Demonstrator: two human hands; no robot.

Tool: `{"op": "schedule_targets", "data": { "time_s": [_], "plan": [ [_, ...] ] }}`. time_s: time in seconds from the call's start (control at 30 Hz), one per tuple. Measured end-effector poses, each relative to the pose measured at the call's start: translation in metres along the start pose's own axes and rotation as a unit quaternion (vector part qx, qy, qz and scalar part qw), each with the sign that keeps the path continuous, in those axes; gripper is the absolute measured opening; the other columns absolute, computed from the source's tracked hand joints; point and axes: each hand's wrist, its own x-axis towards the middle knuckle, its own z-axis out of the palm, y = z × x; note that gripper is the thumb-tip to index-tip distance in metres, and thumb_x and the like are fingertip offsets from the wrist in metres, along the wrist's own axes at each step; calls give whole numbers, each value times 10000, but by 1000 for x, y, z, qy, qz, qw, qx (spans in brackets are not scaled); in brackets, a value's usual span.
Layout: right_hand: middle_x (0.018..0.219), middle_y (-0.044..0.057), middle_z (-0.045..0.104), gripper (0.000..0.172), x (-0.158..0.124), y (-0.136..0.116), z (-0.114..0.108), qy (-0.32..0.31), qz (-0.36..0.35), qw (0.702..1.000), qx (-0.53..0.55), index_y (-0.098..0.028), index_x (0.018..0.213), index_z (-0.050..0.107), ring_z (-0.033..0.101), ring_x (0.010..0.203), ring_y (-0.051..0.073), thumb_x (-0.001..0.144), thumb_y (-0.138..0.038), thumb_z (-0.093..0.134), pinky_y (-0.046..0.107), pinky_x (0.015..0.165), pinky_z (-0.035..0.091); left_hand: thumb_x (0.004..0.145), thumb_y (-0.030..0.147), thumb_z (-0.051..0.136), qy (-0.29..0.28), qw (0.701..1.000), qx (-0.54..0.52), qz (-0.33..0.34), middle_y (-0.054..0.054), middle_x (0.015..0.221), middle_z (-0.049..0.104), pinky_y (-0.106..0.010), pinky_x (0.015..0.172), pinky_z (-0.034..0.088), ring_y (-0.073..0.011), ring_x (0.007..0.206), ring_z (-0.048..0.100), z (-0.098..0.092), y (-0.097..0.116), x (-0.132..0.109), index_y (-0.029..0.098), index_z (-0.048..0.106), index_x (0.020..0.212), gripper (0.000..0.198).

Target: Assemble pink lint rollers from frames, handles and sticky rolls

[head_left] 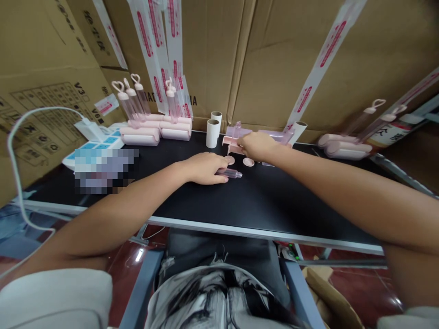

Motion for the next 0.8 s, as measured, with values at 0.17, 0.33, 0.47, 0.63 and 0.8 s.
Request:
{"op": "schedule_targets", "data": {
  "time_s": [0.17, 0.33, 0.47, 0.63, 0.8],
  "plan": [
    [1235, 218, 827, 340, 0, 0, 4, -11, 12, 1000, 6, -151, 1267, 812, 790, 1112, 350, 1050, -210, 557, 370, 789, 518, 985, 444, 698, -14, 1000, 1, -4, -43, 959, 788, -323, 670, 332, -217, 842, 714, 3, 2, 5, 211, 596, 811, 308],
    [1234, 221, 820, 337, 3, -7, 5, -9, 9, 1000, 26, -150, 1274, 807, 783, 1115, 348, 1055, -227, 564, 363, 800, 514, 989, 437, 688, -12, 1000, 1, 4, -44, 979, 787, -326, 675, 336, -216, 844, 711, 6, 1, 9, 215, 567, 801, 315],
    [1258, 220, 816, 335, 6, -14, 0, -11, 11, 999, 35, -144, 1281, 802, 777, 1140, 357, 1048, -222, 575, 367, 812, 510, 979, 438, 703, -11, 1000, 0, -1, -47, 947, 774, -325, 667, 331, -216, 827, 698, 6, -3, 11, 211, 591, 813, 302],
    [1356, 211, 799, 370, 0, -10, -11, 13, -8, 998, 69, -145, 1346, 783, 760, 1206, 358, 1023, -223, 619, 375, 864, 518, 982, 427, 699, -6, 1000, 0, -10, -59, 920, 759, -326, 668, 330, -219, 824, 688, 4, -8, 11, 203, 612, 825, 287],
    [1175, 221, 837, 338, -43, -14, -18, -10, 6, 998, 64, -162, 1176, 833, 795, 1059, 379, 1039, -187, 525, 413, 813, 514, 973, 416, 707, -3, 1000, -4, -16, -57, 956, 780, -318, 675, 341, -211, 820, 691, 2, -10, 11, 205, 613, 839, 267]
  ]
}}
